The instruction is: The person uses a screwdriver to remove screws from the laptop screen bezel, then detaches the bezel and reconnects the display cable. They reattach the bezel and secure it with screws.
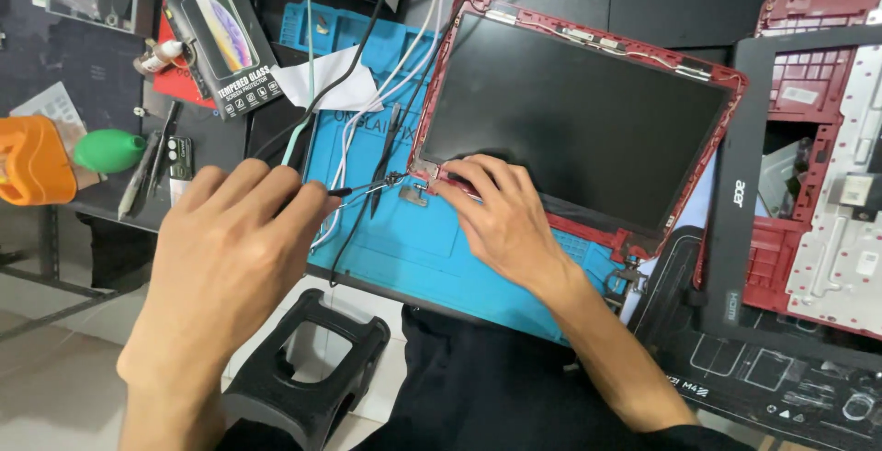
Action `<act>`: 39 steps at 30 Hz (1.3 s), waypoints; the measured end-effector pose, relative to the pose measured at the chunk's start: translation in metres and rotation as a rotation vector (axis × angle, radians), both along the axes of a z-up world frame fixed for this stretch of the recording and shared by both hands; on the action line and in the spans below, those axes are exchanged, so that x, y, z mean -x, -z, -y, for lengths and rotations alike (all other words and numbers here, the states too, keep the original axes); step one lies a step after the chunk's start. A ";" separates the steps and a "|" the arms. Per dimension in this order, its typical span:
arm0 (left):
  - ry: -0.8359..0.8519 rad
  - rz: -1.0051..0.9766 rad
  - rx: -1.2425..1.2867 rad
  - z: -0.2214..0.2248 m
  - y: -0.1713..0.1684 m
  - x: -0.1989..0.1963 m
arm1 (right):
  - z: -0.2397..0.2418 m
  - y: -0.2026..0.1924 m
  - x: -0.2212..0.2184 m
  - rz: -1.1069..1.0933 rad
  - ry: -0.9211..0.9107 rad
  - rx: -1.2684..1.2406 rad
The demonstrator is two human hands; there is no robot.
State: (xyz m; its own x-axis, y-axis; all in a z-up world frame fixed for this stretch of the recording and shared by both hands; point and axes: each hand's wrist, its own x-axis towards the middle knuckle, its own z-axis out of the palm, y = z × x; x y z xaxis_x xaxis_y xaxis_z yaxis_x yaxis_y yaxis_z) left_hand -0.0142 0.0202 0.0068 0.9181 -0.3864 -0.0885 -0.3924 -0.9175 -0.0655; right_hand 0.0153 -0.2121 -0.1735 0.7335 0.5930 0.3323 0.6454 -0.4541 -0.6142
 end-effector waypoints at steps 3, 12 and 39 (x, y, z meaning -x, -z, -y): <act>0.007 0.000 0.009 0.002 0.002 -0.003 | -0.001 0.003 0.001 0.056 -0.006 0.053; -0.012 0.033 0.013 0.008 0.004 -0.008 | -0.001 0.006 0.002 0.049 -0.019 0.079; -0.176 -0.268 -0.344 0.046 0.004 -0.001 | 0.001 0.003 0.000 0.041 -0.043 0.045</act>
